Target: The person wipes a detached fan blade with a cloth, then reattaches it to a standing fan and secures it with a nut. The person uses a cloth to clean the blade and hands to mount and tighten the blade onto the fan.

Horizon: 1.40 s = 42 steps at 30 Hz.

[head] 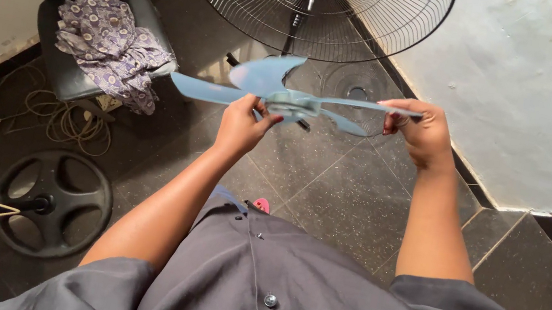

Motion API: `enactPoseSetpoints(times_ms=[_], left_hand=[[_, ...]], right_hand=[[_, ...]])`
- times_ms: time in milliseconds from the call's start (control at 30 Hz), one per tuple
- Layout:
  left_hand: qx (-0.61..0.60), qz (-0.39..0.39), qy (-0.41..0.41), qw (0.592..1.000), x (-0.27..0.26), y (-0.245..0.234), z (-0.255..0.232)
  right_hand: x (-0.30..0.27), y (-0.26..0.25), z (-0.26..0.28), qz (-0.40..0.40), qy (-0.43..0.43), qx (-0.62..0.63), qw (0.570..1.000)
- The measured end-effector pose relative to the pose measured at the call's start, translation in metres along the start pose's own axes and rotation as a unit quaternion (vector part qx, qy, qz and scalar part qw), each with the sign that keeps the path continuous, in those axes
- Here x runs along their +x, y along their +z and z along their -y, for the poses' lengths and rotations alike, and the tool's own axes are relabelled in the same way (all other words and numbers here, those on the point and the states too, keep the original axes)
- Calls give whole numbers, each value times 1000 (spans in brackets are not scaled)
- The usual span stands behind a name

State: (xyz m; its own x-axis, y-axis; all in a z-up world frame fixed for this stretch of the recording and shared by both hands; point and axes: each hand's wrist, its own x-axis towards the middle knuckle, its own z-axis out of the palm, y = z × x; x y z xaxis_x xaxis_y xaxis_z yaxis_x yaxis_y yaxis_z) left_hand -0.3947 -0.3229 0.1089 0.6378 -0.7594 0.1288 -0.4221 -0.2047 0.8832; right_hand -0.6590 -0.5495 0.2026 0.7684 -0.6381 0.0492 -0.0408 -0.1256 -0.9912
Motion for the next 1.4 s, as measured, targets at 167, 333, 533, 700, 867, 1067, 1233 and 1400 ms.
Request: enactPoseSetpoints(times_ms=[167, 333, 533, 700, 867, 1067, 1233, 1400], left_hand=[[-42, -69, 36, 996, 11, -6, -4], [-12, -134, 174, 976, 44, -12, -1], [-34, -101, 142, 984, 103, -2, 23], [-3, -90, 88, 992, 151, 26, 48], [8, -72, 119, 990, 165, 42, 59], [-25, -34, 38, 998, 181, 40, 52], [-42, -33, 29, 998, 184, 38, 37], [-56, -20, -4, 998, 186, 41, 25]], right_hand=[[-1, 19, 7, -1, -28, -5, 1000], [12, 29, 11, -54, -61, -53, 995], [38, 36, 16, -118, -70, -110, 984], [56, 44, 3, -158, -67, -103, 980], [64, 41, -5, -176, -58, -100, 978], [91, 29, -7, -151, -26, -74, 985], [120, 12, -2, -115, -21, -102, 988], [130, 3, 2, -99, -11, -78, 992]])
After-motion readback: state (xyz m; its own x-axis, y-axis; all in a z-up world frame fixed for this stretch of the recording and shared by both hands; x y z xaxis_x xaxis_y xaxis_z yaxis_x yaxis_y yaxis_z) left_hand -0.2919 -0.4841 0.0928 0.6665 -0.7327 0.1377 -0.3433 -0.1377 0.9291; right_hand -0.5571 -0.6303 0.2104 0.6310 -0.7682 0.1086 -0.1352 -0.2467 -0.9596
